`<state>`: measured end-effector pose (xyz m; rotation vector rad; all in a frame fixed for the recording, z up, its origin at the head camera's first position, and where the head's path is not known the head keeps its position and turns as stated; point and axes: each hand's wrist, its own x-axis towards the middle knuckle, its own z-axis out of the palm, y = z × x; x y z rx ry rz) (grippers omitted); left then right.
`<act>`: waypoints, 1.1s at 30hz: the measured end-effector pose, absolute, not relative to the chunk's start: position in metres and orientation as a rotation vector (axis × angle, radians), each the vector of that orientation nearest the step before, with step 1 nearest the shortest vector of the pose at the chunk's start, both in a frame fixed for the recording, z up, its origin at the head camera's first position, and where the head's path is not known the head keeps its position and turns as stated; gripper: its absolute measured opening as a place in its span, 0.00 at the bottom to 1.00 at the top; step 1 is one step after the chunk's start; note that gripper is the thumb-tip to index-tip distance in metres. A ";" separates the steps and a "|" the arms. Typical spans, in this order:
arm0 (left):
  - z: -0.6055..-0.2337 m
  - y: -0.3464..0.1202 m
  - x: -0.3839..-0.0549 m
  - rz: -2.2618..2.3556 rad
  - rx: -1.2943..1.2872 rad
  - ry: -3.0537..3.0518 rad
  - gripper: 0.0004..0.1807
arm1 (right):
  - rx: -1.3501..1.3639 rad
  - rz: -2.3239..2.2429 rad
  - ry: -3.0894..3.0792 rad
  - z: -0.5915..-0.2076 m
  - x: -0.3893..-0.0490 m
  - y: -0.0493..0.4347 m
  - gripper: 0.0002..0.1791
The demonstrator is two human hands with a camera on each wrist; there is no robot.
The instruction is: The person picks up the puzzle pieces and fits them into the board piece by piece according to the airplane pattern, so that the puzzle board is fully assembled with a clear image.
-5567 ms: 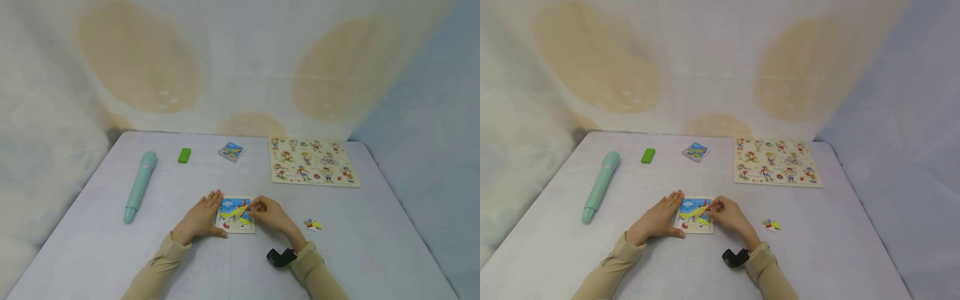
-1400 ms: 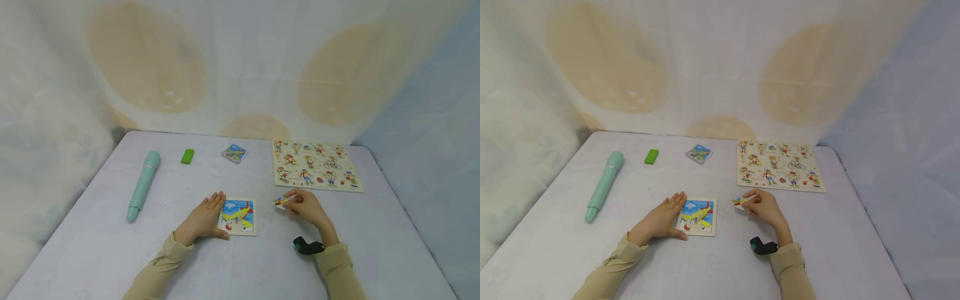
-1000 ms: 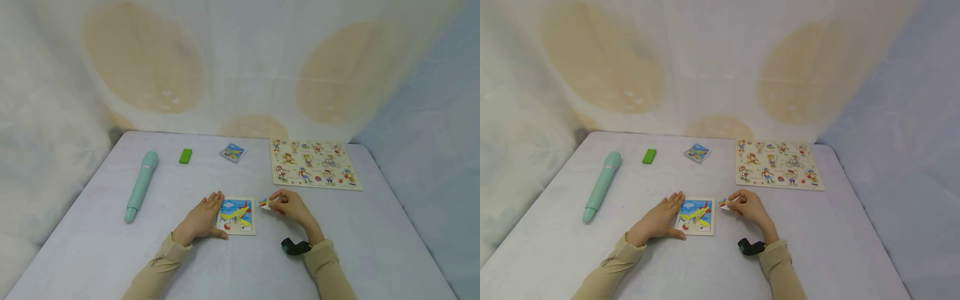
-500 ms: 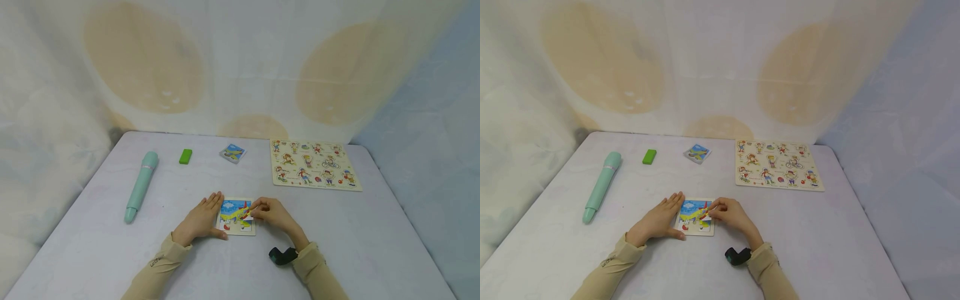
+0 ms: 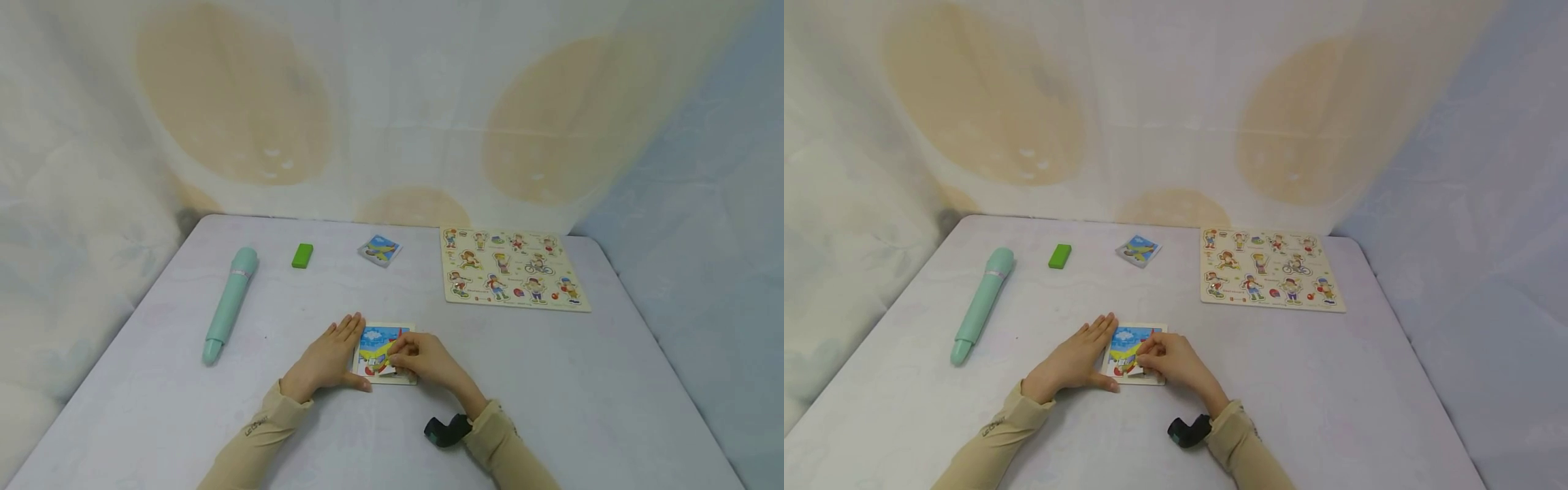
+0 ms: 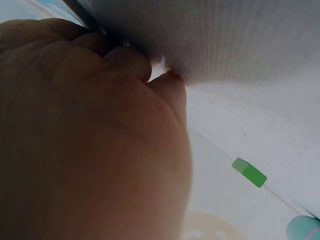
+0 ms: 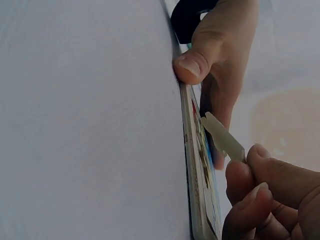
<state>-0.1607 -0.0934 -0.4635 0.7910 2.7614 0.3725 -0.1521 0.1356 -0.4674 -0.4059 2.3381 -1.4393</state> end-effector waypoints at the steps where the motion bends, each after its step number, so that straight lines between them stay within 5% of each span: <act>1: -0.463 -0.093 -0.160 0.373 0.792 2.760 0.67 | -0.405 -1.436 2.344 -0.469 -0.152 0.135 0.06; 33: -0.467 -0.097 -0.162 0.358 0.810 2.787 0.66 | -0.379 -1.153 2.701 -0.471 -0.145 0.114 0.06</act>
